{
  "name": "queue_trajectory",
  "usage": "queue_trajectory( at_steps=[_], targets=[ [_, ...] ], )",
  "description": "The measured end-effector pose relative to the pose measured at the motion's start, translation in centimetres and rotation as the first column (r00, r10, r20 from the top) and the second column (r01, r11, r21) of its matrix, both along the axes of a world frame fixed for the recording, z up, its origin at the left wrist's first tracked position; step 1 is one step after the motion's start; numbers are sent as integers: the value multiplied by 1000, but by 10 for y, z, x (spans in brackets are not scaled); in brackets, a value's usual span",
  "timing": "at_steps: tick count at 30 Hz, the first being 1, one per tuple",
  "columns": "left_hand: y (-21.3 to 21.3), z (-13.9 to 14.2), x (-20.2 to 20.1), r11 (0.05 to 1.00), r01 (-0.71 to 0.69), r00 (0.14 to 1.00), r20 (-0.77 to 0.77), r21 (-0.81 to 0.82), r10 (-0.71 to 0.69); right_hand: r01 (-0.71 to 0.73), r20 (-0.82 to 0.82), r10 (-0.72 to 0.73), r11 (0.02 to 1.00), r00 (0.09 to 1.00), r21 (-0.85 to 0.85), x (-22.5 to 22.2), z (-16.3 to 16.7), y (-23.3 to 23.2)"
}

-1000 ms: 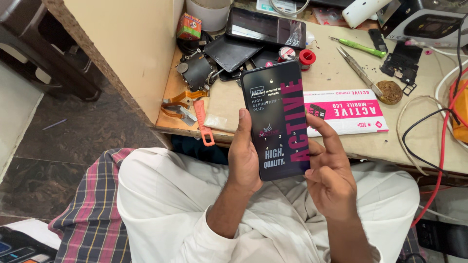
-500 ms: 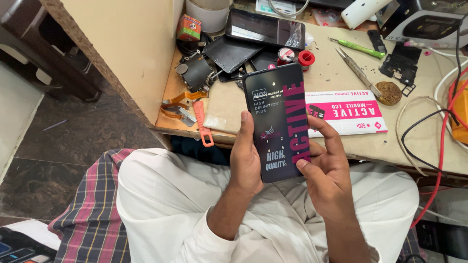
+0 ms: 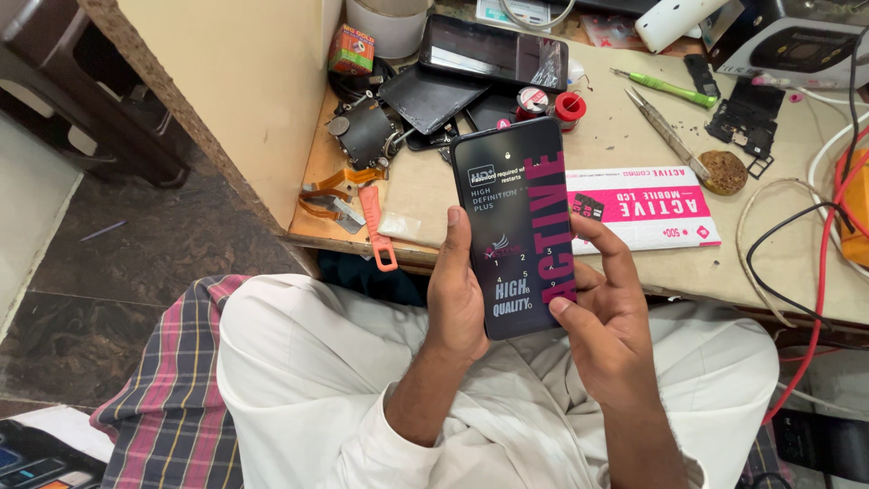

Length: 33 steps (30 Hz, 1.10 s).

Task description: The person sits cross-legged on the floor and first tests a small black electronic device connected by a cable, pressing its buttons. They then pick up a replacement phone display panel in branded packaging, peel a protective strip from it, and work on a disassembled phone on the bench, using tweezers on the internal components.

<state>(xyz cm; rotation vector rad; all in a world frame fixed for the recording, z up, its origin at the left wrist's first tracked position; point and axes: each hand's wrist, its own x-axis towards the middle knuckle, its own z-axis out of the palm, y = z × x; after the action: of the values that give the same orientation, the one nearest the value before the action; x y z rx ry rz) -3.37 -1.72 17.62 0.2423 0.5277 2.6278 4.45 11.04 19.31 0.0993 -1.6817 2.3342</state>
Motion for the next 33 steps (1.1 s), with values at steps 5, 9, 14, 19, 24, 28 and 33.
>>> queue_trajectory(
  at_steps=[5, 9, 14, 19, 24, 28, 33],
  targets=[
    [1, -1, 4, 999, -16, 999, 47, -36, 18, 162, -103, -138, 946, 985, 281, 3, 0, -12],
    [2, 1, 5, 1000, -4, 998, 59, 26, 3, 508, -411, -307, 400, 858, 763, 11, 3, -32],
    [-2, -1, 4, 1000, 20, 1000, 8, 18, -20, 517, -480, -224, 152, 848, 843, 4, 20, -38],
    [2, -11, 6, 993, 94, 996, -1, 71, -94, 516, -496, -208, 58, 843, 854, -29, 53, -15],
    [2, -19, 2, 996, 84, 996, 28, 16, -84, 441, -425, -243, 15, 872, 897, -17, 72, -17],
    [2, -21, 0, 993, 118, 992, 36, 27, -119, 463, -409, -280, 160, 868, 872, -2, 75, -18],
    [2, -15, 7, 982, 172, 985, -13, 80, -171, 490, -456, -184, 236, 871, 839, -19, 82, -4]
  ],
)
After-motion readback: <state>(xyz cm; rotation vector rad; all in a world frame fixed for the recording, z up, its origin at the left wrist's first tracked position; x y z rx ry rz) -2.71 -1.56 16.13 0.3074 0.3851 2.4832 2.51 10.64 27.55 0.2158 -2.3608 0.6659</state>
